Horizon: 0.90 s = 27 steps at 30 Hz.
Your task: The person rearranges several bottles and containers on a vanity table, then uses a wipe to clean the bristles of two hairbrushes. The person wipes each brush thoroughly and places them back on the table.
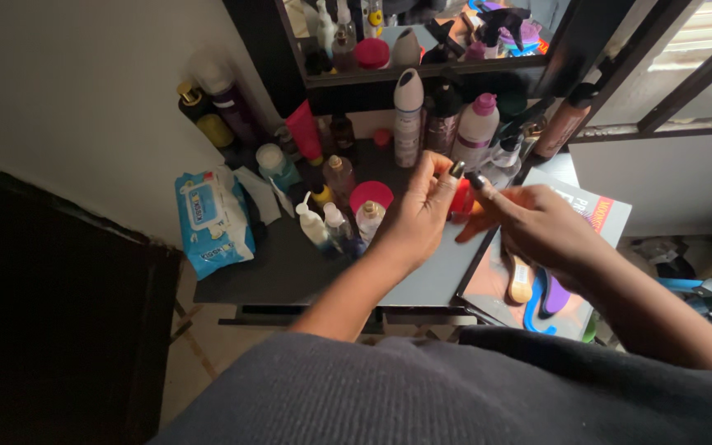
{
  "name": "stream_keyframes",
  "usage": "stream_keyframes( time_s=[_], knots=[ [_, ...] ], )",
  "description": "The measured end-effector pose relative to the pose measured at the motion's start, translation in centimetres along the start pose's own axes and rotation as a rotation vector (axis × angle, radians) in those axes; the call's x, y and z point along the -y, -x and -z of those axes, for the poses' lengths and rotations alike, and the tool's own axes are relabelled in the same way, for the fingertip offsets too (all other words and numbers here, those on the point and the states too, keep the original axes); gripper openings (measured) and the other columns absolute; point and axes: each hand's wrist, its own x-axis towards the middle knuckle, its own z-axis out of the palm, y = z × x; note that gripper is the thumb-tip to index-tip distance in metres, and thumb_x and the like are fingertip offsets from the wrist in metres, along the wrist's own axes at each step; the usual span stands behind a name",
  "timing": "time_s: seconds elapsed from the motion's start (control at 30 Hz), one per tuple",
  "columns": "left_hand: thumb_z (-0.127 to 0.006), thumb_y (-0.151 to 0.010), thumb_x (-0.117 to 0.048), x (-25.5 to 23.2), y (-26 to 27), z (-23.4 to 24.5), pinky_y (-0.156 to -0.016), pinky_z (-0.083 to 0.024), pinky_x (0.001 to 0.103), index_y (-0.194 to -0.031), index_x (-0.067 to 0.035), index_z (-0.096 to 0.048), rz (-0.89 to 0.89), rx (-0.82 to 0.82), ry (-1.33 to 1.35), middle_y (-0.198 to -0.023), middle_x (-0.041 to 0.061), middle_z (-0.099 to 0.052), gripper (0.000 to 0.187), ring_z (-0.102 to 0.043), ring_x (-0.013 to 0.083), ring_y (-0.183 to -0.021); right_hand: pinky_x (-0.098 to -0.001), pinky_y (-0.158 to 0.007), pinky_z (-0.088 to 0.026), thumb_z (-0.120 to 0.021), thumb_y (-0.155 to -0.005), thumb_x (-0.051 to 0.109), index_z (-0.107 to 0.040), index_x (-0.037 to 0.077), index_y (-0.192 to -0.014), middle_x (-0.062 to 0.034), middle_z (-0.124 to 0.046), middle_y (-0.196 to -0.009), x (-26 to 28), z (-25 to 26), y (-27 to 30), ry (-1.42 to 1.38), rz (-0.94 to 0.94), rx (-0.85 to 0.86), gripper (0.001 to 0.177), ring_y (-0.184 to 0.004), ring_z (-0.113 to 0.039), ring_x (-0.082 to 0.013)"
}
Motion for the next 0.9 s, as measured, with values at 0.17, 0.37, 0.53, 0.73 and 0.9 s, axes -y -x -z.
stream_keyframes(
  time_s=[0.17,0.37,0.53,0.73,0.9],
  knots=[
    [-0.048,-0.112,-0.031,-1.7,-0.4,0.2,-0.07,-0.045,0.026,-0.118,-0.011,-0.053,0.103,-0.033,0.014,-0.088,0.0,-0.053,0.021,-0.049,0.0067,-0.08,-0.0329,-0.049,-0.049,-0.06,-0.097,0.038,-0.068,0.007,-0.122,-0.0063,-0.075,-0.086,-0.3,-0.5,1.7,0.206,0.438,-0.158,0.04,-0.05,-0.058,-0.0145],
    [-0.046,-0.104,-0.039,-3.1,0.8,-1.4,-0.065,-0.047,0.026,-0.112,-0.015,-0.051,0.524,-0.124,0.287,-0.089,-0.005,-0.058,0.026,-0.053,0.0067,-0.075,-0.0514,-0.062,-0.05,-0.051,-0.103,0.028,-0.052,0.007,-0.128,-0.0217,-0.07,-0.084,-1.9,-2.0,1.1,0.574,0.7,-0.367,0.033,-0.074,-0.066,-0.0443],
    [-0.05,-0.106,-0.041,-0.2,2.1,-2.4,-0.057,-0.045,0.027,-0.111,-0.01,-0.05,0.523,-0.218,0.189,-0.08,0.001,-0.056,0.032,-0.051,0.0085,-0.064,-0.0523,-0.072,-0.05,-0.044,-0.11,0.03,-0.053,0.006,-0.122,-0.0231,-0.067,-0.08,-3.7,-2.6,-0.3,0.51,0.566,-0.268,0.029,-0.081,-0.066,-0.0456],
    [-0.042,-0.103,-0.046,3.8,4.2,-1.5,-0.051,-0.048,0.028,-0.12,-0.012,-0.048,0.708,-0.037,0.244,-0.087,0.008,-0.068,0.038,-0.06,0.0141,-0.055,-0.0444,-0.07,-0.054,-0.058,-0.097,0.032,-0.055,0.008,-0.124,-0.0183,-0.073,-0.09,-6.5,-2.8,-1.6,0.408,0.445,-0.131,0.036,-0.082,-0.069,-0.0344],
    [-0.04,-0.102,-0.055,6.1,7.4,-0.6,-0.059,-0.053,0.03,-0.128,-0.015,-0.041,1.061,0.023,0.234,-0.11,0.013,-0.068,0.048,-0.07,0.0219,-0.067,-0.0411,-0.074,-0.057,-0.077,-0.082,0.03,-0.066,0.008,-0.114,-0.0139,-0.076,-0.101,-9.1,-3.1,-4.5,0.521,0.507,-0.197,0.041,-0.088,-0.073,-0.0327]
  ],
)
